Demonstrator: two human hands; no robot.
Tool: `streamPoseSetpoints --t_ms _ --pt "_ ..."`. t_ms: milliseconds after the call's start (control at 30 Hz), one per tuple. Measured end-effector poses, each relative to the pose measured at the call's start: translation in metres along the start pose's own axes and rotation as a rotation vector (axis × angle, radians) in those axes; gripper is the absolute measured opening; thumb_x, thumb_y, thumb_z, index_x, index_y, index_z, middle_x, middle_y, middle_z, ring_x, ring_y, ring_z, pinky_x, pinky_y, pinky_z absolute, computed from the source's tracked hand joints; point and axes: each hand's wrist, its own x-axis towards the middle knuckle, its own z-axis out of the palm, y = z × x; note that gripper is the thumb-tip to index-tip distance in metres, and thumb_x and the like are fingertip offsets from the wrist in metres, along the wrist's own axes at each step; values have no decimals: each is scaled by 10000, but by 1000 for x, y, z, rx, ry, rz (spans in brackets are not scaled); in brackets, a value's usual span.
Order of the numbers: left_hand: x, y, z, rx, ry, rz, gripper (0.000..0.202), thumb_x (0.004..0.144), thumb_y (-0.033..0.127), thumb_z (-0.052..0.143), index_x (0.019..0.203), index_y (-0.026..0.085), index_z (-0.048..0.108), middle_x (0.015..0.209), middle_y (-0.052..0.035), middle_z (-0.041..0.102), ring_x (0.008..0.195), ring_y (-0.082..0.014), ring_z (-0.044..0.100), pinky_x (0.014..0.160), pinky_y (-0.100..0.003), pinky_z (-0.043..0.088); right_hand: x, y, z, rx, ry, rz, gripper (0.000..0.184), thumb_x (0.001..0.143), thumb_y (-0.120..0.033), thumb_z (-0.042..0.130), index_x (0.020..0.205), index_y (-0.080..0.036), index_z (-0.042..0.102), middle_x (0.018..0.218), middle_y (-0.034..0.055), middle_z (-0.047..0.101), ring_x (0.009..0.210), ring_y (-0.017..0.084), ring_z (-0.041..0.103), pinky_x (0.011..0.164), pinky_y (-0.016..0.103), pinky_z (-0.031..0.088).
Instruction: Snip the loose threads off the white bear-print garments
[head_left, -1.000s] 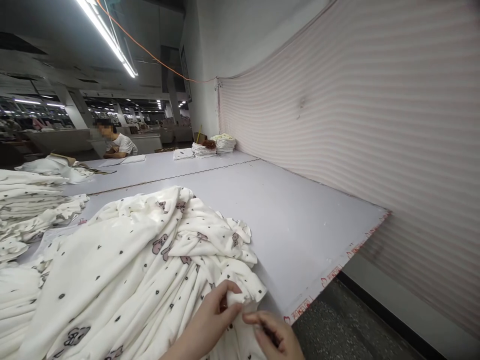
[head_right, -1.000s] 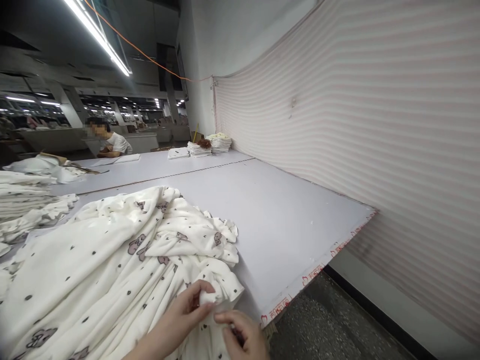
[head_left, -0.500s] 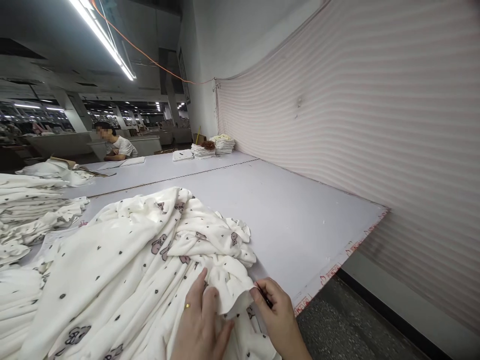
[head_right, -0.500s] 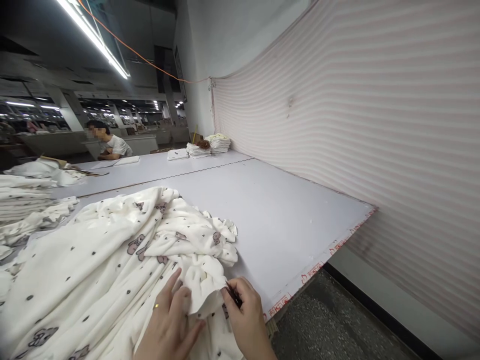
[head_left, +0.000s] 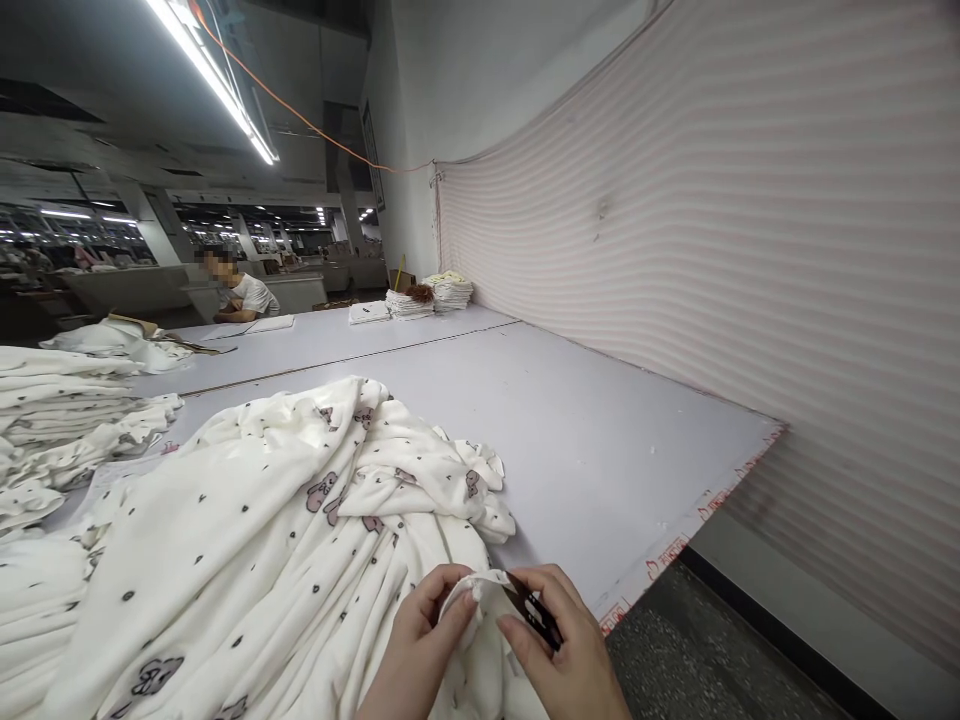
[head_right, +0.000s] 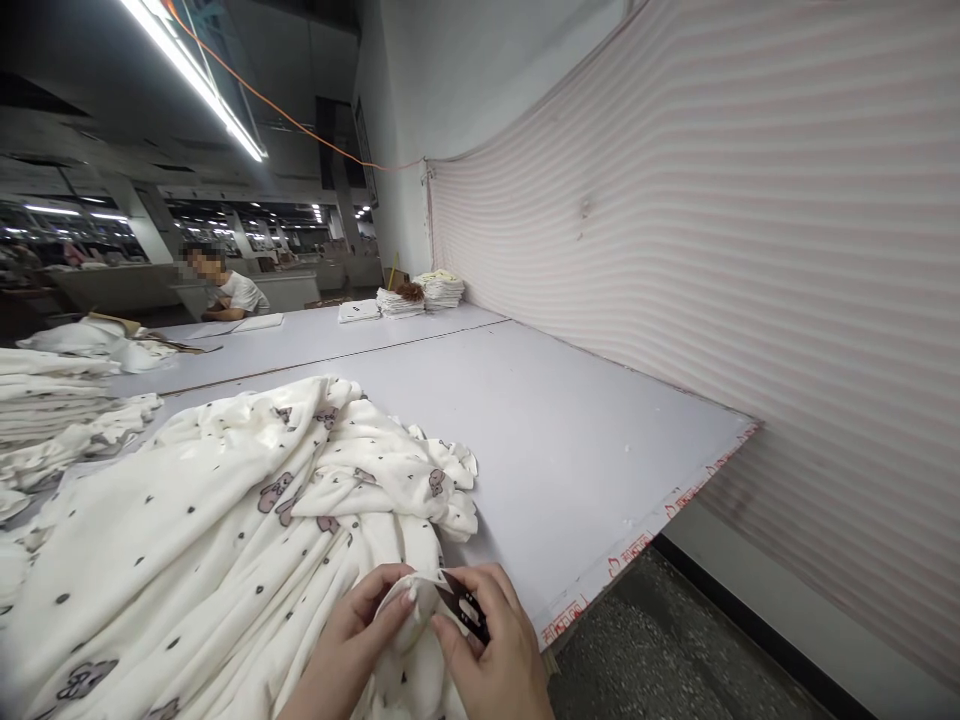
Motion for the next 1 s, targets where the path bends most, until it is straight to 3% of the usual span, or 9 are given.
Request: streamPoseSetpoints --t_ms 133,267,433,567,700,800,900,1000 --pt "-1 0 -3 310 20 233 186 893 328 519 963 217 651 912 -50 639 891 -208 603 797 -308 458 -1 -6 -4 -129 -80 -36 266 891 -329 514 1125 -273 625 960 33 642 879 183 626 723 216 483" --pt "0 -7 -7 527 31 464 219 925 208 448 1053 242 621 888 -45 599 812 -167 602 689 -251 487 4 -16 -6 -185 -180 8 267 914 -350 474 1062 -248 671 888 40 660 807 182 639 630 207 477" --pt "0 -7 -11 675 4 610 282 901 100 439 1100 227 593 905 -52 581 795 -147 604 683 -229 500 12 -25 -12 -185 -268 56 242 897 -347 504 965 -227 703 844 37 667 777 179 641 638 212 473" --pt "0 -4 -12 709 -18 651 290 896 87 434 1102 213 595 894 -60 586 792 -151 604 680 -236 500 14 -26 -15 -210 -293 88 243 894 -346 506 923 -228 716 825 37 669 771 185 640 649 225 474" --pt "1 0 -11 632 -53 538 238 900 155 461 1062 210 627 898 -65 613 811 -165 604 698 -252 485 10 -18 -13 -171 -234 83 248 893 -360 502 882 -233 715 801 32 667 759 184 640 668 234 481" --pt "2 7 -6 405 -39 234 134 864 271 557 920 190 648 822 -36 635 775 -172 591 693 -256 460 5 -10 -4 -90 -126 92 171 832 -338 585 943 -229 659 870 29 664 791 185 637 699 235 494" --pt "3 13 -1 79 -10 -45 201 813 370 626 813 169 628 743 -2 616 720 -155 551 669 -244 432 3 -7 7 -34 -59 44 165 812 -294 612 966 -235 605 903 25 646 831 183 627 740 235 496" --pt "4 15 -1 -78 -55 -94 267 807 420 629 804 154 640 767 -12 628 773 -165 540 731 -260 424 6 -5 15 -45 -19 -70 167 868 -297 569 1017 -252 628 950 43 647 891 190 618 761 236 487"
